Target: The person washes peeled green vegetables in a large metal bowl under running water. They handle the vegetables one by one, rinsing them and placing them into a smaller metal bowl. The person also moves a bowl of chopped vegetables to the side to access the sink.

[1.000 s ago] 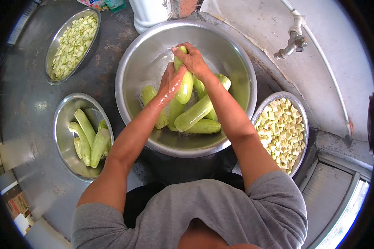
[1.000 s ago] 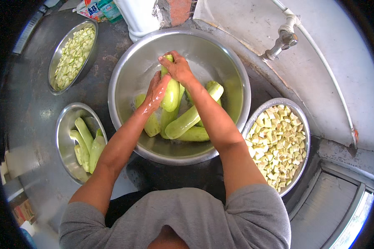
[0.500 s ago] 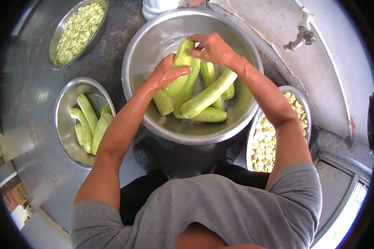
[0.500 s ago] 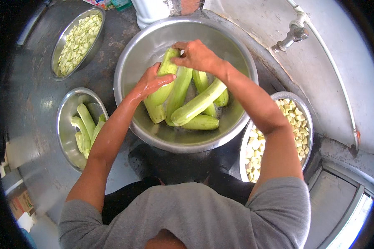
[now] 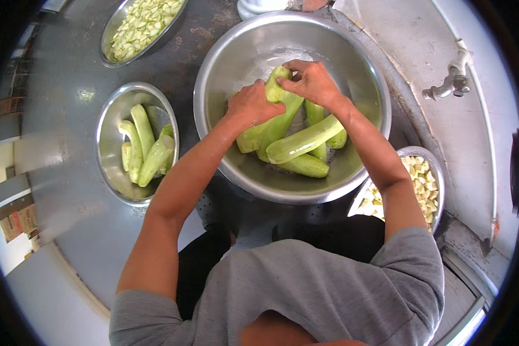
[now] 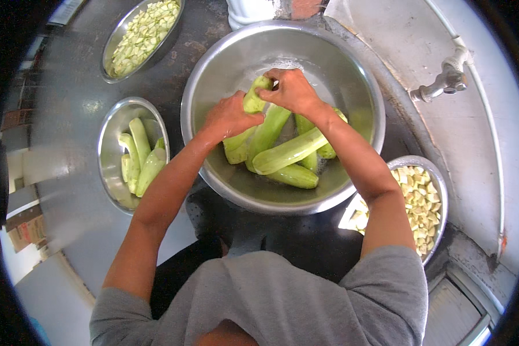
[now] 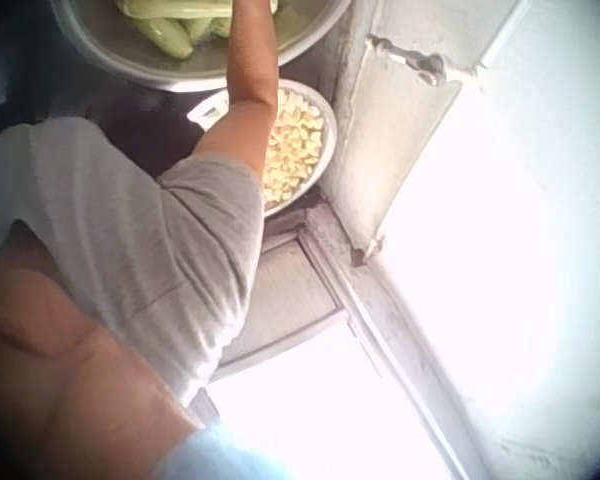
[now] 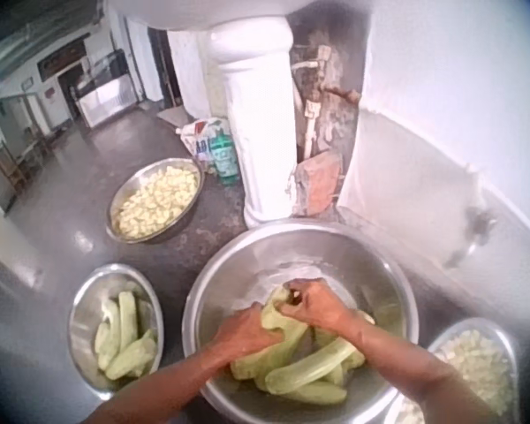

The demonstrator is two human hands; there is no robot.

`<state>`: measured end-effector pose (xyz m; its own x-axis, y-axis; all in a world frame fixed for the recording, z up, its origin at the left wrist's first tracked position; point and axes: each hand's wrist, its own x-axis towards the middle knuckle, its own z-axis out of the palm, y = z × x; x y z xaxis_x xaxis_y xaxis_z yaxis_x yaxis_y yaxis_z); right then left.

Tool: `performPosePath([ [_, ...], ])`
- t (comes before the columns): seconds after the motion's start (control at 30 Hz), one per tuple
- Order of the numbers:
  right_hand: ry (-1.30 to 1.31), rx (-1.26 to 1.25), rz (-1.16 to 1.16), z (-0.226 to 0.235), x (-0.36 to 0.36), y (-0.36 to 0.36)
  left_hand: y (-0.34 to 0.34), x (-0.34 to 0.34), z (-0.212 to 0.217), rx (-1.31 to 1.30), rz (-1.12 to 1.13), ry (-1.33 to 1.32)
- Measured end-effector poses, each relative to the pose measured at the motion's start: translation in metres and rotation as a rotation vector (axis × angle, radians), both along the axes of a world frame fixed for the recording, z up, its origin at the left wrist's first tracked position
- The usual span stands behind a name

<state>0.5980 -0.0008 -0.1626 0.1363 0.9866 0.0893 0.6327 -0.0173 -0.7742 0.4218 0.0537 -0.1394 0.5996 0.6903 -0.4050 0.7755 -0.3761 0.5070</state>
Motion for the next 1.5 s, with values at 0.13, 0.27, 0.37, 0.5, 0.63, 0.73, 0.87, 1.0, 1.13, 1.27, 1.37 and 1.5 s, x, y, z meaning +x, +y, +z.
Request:
performPosePath([
  [0.13,0.092,0.034,0.015,-0.019,0.006,0.004,0.004,0.005,-0.013,-0.048,0.043,0.052],
  [0.27,0.209,-0.026,0.038,-0.031,0.016,0.008,0.005,0.009,-0.021,-0.104,0.044,0.056],
  [0.37,0.602,-0.23,-0.071,-0.07,0.055,0.028,0.0,0.014,-0.026,-0.117,0.07,0.035],
  [0.5,0.059,-0.172,-0.565,-0.187,0.132,0.038,0.013,0.019,-0.044,-0.175,0.14,-0.103],
  [0.63,1.541,-0.389,-0.282,-0.167,0.109,0.045,0.032,0.025,-0.069,-0.459,0.283,-0.257],
  [0.73,1.073,-0.263,0.049,-0.064,0.054,0.028,0.033,0.023,-0.067,-0.789,0.407,-0.363],
  [0.87,-0.289,0.54,0.121,-0.039,0.003,0.0,0.031,0.023,-0.061,-1.076,0.313,-0.674],
  [1.0,-0.22,0.373,-0.012,-0.027,0.007,0.002,0.01,0.032,-0.045,-0.557,0.088,-0.531],
  [1.13,-0.058,-0.135,-0.125,-0.025,0.02,0.015,-0.01,0.035,-0.029,0.215,-0.153,-0.247],
  [1.27,0.239,-0.651,0.006,-0.012,0.024,0.024,-0.023,0.021,-0.04,0.506,-0.202,-0.081],
  [1.37,0.39,-0.698,0.134,-0.013,0.027,0.025,-0.027,0.015,-0.04,0.433,-0.104,-0.137],
  [1.5,0.655,-0.543,0.217,-0.019,0.025,0.017,-0.007,0.004,-0.018,0.154,-0.052,-0.246],
])
